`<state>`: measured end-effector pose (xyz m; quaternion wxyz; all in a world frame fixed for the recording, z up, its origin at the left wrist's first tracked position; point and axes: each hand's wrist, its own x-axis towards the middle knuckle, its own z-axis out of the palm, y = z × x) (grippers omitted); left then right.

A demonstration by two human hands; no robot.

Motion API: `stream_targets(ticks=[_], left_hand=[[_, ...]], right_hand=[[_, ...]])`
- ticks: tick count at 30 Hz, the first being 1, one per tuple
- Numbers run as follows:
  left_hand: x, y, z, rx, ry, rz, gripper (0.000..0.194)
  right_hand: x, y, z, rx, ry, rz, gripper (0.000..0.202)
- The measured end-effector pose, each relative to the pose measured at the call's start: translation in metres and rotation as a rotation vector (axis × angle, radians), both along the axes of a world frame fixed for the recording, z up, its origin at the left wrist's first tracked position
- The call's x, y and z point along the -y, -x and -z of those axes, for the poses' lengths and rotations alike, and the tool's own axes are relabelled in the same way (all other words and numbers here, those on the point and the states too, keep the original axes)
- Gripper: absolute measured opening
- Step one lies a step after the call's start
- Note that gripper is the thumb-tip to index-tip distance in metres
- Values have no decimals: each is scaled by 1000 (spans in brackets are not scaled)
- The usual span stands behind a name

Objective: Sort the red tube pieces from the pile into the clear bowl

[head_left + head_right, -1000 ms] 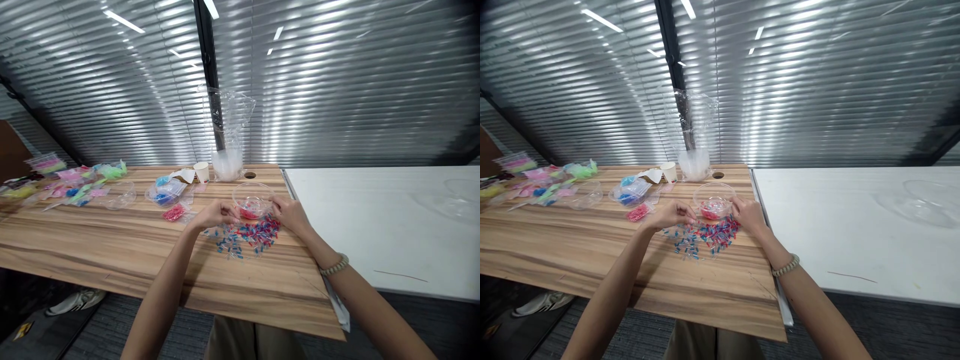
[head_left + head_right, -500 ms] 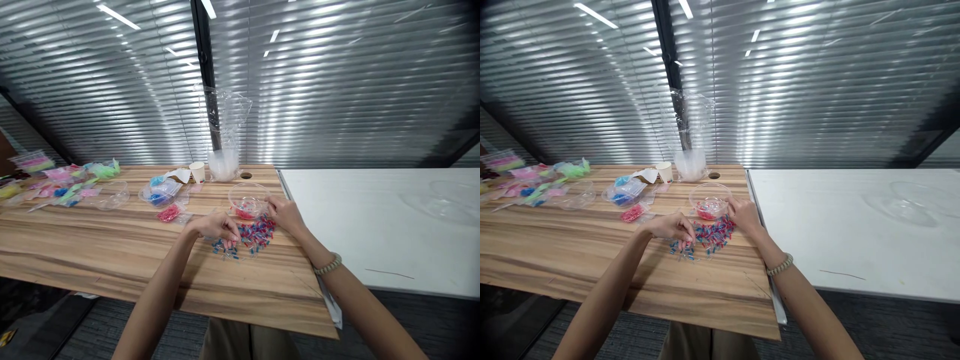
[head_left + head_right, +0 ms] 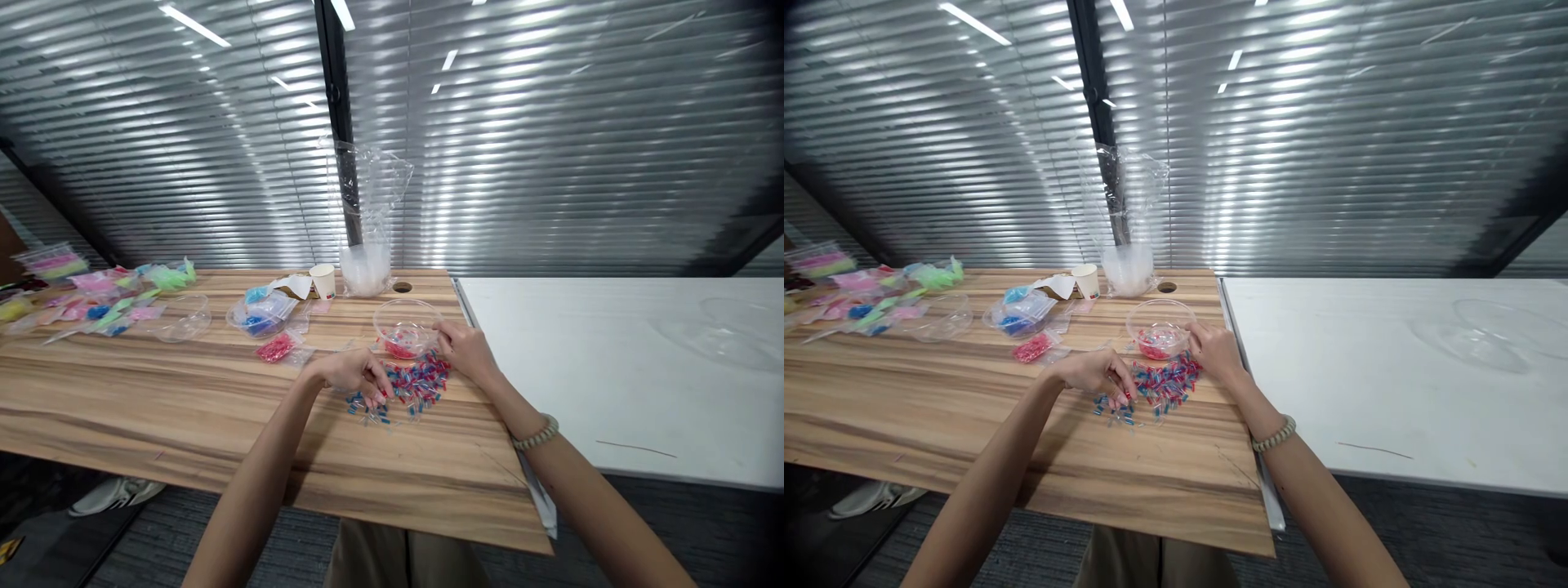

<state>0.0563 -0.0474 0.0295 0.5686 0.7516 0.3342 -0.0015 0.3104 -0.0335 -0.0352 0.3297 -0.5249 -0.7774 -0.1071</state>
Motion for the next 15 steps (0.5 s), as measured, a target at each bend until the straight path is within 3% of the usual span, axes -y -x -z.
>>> stream_targets(ticks=[15], left_hand=[[-16,2,13,103,-357,-309,23]], right_hand=[[0,2,0,4,-11,-8,26]])
